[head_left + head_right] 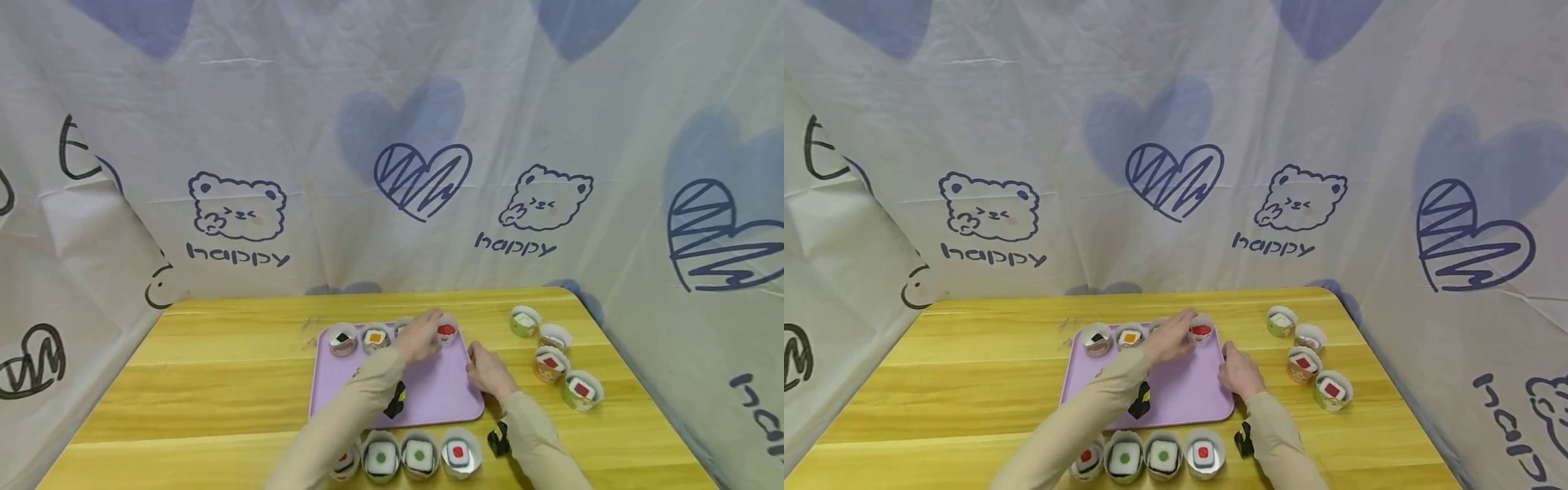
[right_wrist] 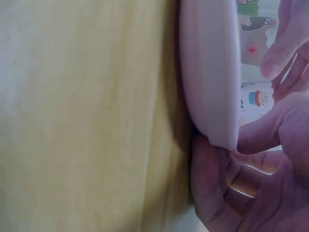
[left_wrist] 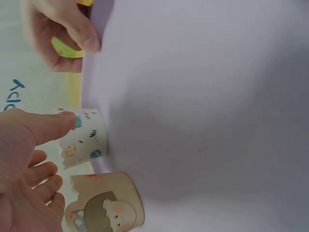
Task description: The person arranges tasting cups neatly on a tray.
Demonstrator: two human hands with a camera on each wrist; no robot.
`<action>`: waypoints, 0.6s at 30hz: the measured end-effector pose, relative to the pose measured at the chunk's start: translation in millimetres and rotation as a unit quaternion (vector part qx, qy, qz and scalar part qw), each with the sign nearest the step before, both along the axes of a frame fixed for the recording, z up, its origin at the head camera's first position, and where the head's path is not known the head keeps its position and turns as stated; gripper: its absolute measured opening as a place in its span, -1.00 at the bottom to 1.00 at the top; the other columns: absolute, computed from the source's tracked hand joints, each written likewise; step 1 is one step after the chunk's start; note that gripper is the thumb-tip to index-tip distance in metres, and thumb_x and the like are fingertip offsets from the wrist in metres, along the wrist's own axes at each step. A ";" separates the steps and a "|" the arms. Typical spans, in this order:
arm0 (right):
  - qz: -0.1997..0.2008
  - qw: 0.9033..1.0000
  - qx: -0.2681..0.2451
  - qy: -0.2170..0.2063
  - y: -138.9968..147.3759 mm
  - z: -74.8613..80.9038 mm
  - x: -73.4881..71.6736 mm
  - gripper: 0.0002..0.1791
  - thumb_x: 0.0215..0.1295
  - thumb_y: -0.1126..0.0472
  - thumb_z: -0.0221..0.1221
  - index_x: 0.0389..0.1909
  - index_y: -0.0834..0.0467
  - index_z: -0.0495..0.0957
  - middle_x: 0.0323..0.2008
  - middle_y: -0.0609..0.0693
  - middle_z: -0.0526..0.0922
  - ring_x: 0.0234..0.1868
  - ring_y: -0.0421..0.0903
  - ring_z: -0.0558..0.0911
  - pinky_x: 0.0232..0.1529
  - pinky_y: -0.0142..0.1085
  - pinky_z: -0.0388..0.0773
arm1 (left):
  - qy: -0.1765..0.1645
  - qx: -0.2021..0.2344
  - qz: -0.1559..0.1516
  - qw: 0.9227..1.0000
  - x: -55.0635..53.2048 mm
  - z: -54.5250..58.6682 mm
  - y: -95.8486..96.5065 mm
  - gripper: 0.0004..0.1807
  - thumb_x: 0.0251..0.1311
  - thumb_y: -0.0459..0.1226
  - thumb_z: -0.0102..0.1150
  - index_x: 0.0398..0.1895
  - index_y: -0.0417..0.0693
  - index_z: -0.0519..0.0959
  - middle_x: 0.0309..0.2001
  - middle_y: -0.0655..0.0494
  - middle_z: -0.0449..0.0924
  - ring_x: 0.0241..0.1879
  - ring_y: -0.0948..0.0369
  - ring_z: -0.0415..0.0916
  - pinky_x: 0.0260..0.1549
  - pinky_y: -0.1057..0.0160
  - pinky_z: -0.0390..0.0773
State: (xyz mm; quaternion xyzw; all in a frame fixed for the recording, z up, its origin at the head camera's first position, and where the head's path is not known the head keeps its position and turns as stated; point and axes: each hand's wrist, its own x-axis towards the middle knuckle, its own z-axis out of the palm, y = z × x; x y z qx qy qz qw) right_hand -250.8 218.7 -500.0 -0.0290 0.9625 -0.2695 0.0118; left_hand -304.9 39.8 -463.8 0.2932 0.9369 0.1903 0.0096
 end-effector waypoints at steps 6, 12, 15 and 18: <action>-0.004 1.000 0.004 -0.006 1.2 -0.1 -1.4 -0.86 0.32 0.36 0.09 -0.13 0.25 0.40 -0.46 0.10 0.53 -0.42 -0.01 0.51 -0.40 -0.19 0.47 | 0.008 -0.005 -0.015 1.000 3.4 9.6 -14.8 -0.31 0.26 -0.29 0.30 0.41 -0.32 0.28 0.37 -0.20 0.41 0.37 -0.05 0.40 0.43 0.07 0.35; -0.004 1.000 0.004 -0.007 0.0 -0.9 -2.2 -0.86 0.32 0.36 0.09 -0.13 0.25 0.40 -0.46 0.10 0.53 -0.42 -0.01 0.51 -0.40 -0.19 0.47 | -0.009 0.035 -0.034 0.999 7.7 16.6 -31.8 -0.29 0.25 -0.32 0.29 0.40 -0.43 0.25 0.38 -0.31 0.37 0.39 -0.14 0.36 0.44 -0.01 0.30; -0.004 1.000 0.004 -0.008 -0.6 -0.9 -2.1 -0.86 0.33 0.36 0.09 -0.13 0.26 0.40 -0.45 0.10 0.53 -0.42 -0.02 0.51 -0.40 -0.20 0.46 | -0.019 0.058 -0.040 0.997 12.7 22.6 -42.1 -0.29 0.27 -0.32 0.26 0.41 -0.46 0.23 0.40 -0.36 0.33 0.41 -0.18 0.32 0.45 -0.06 0.27; -0.003 1.000 0.004 -0.009 -0.9 -1.4 -2.2 -0.86 0.33 0.36 0.08 -0.12 0.26 0.40 -0.45 0.09 0.52 -0.43 -0.03 0.49 -0.41 -0.22 0.45 | -0.030 0.079 -0.037 0.996 18.4 26.7 -52.9 -0.30 0.32 -0.29 0.20 0.42 -0.46 0.22 0.43 -0.39 0.28 0.44 -0.20 0.27 0.47 -0.08 0.24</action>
